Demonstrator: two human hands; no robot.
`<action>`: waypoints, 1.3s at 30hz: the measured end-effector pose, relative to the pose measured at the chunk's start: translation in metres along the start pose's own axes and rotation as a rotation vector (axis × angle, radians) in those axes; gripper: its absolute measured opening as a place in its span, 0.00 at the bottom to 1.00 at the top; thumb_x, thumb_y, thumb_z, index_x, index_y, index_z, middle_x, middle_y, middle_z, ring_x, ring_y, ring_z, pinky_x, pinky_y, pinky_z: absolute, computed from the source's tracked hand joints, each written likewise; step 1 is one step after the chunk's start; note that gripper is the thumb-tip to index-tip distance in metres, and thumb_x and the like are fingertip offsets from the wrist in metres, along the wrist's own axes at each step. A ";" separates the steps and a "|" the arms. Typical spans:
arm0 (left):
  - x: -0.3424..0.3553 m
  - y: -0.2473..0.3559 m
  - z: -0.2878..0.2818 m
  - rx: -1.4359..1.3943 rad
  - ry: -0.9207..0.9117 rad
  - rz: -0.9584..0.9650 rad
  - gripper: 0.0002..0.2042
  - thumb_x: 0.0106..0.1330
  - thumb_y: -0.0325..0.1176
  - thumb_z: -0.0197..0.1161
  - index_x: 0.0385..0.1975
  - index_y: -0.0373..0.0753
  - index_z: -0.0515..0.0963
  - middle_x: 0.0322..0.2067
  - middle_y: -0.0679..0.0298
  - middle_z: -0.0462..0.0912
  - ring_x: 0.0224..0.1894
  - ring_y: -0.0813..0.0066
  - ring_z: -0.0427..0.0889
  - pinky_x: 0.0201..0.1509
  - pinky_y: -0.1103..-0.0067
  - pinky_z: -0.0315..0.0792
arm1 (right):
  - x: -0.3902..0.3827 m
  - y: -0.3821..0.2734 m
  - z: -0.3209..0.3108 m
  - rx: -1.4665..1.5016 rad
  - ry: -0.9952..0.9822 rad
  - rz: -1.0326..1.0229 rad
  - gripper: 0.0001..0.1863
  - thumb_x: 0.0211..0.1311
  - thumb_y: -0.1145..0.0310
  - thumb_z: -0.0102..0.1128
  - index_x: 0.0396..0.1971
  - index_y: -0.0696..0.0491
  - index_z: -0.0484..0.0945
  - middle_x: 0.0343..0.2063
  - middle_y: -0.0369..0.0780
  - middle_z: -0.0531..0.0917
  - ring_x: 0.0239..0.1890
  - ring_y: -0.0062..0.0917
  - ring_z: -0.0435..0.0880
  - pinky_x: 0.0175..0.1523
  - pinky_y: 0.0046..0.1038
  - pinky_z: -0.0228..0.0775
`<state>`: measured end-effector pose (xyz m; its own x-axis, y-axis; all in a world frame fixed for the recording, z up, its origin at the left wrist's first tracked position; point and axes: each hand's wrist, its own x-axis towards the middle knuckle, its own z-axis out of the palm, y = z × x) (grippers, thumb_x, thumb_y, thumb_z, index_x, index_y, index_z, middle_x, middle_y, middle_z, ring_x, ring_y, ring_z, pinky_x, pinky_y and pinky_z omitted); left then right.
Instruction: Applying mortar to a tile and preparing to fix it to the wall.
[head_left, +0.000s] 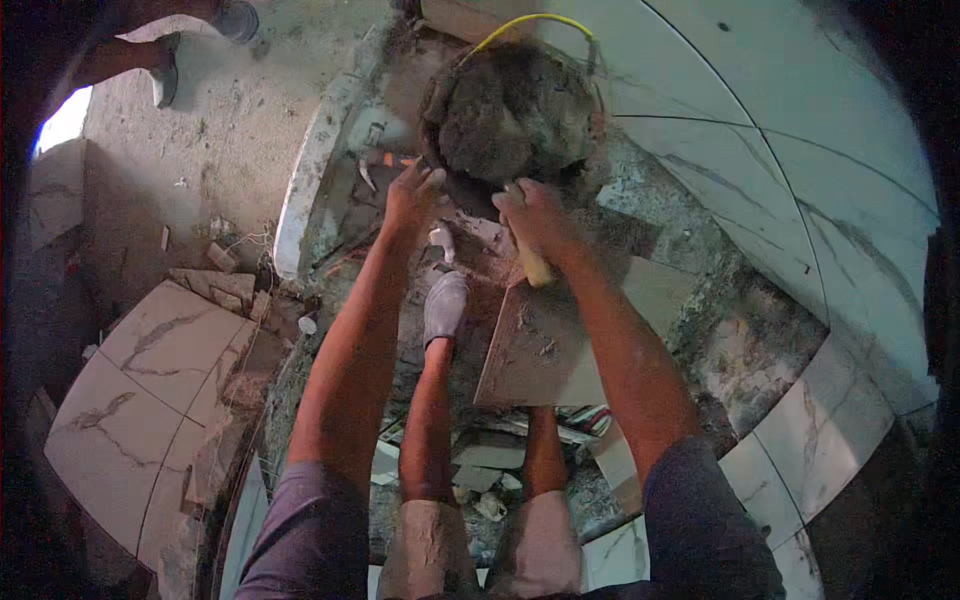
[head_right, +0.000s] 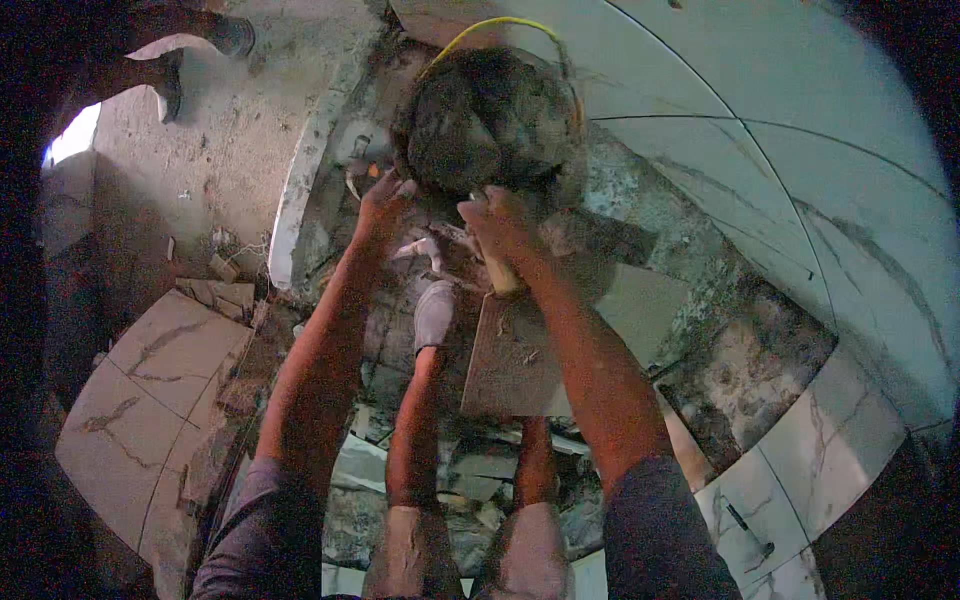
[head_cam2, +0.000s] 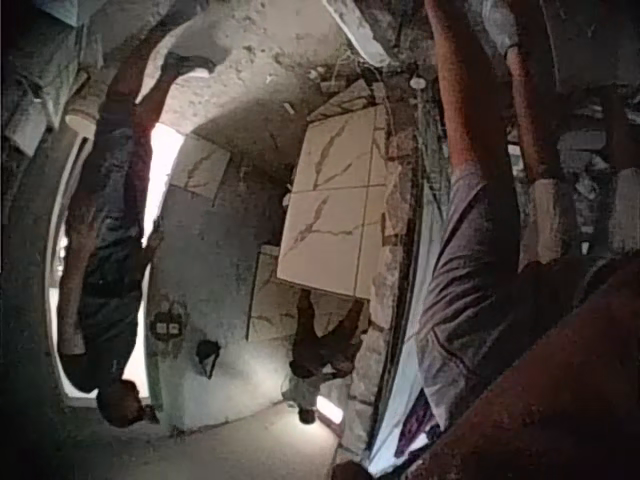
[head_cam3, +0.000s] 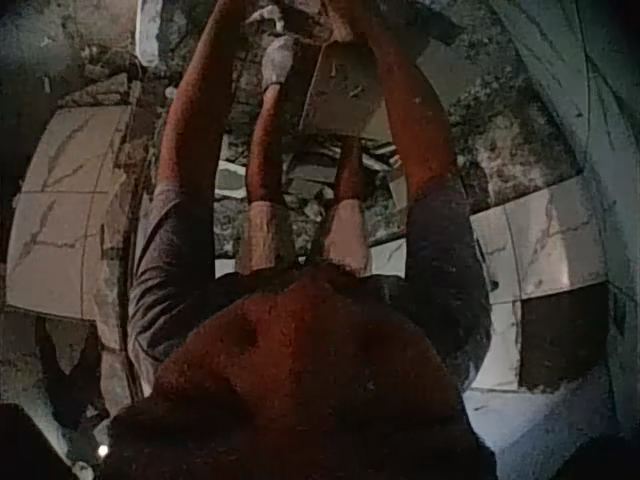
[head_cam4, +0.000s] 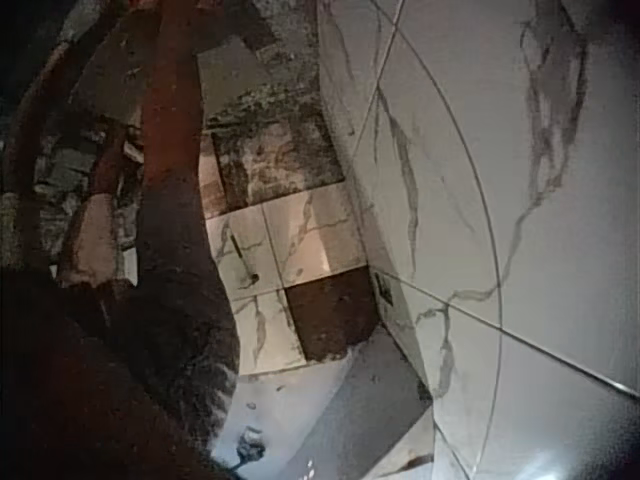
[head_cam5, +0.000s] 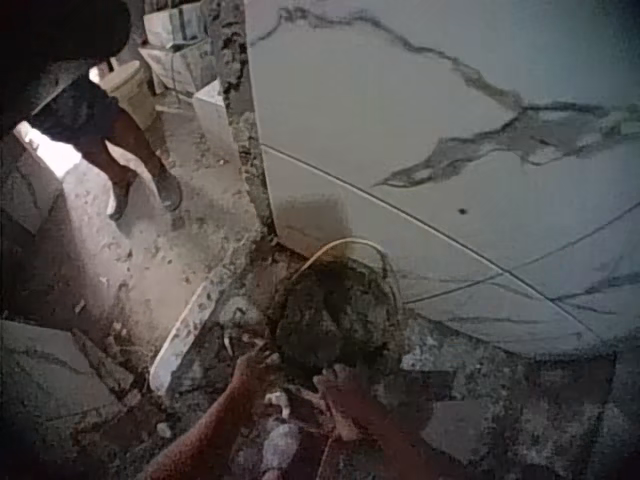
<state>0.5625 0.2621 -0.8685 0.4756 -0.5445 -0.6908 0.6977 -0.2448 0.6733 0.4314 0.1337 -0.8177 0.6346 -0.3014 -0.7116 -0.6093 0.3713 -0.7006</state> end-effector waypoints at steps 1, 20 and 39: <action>0.000 -0.002 0.001 0.055 0.046 0.034 0.14 0.56 0.30 0.53 0.42 0.34 0.67 0.30 0.66 0.73 0.28 0.79 0.71 0.31 0.81 0.69 | 0.007 -0.002 0.006 -0.065 0.077 0.074 0.13 0.48 0.62 0.53 0.21 0.56 0.65 0.14 0.36 0.70 0.15 0.20 0.70 0.19 0.25 0.63; -0.073 -0.045 0.002 0.274 0.042 0.060 0.18 0.59 0.38 0.49 0.45 0.32 0.66 0.36 0.60 0.74 0.34 0.76 0.73 0.38 0.80 0.67 | -0.169 0.056 -0.048 -0.212 0.226 -0.040 0.13 0.51 0.66 0.49 0.35 0.56 0.65 0.31 0.45 0.70 0.29 0.33 0.71 0.32 0.33 0.64; -0.175 -0.193 0.031 0.313 -0.041 -0.134 0.17 0.61 0.42 0.47 0.39 0.32 0.68 0.32 0.68 0.73 0.34 0.81 0.69 0.40 0.84 0.63 | -0.341 0.161 -0.042 -0.642 0.667 -0.008 0.12 0.55 0.63 0.45 0.29 0.58 0.62 0.20 0.50 0.73 0.25 0.45 0.73 0.26 0.40 0.63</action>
<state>0.3284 0.3798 -0.8698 0.3642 -0.5210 -0.7720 0.5516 -0.5473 0.6295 0.0970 0.2594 -0.6897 0.3566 -0.8190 -0.4496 -0.8790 -0.1311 -0.4584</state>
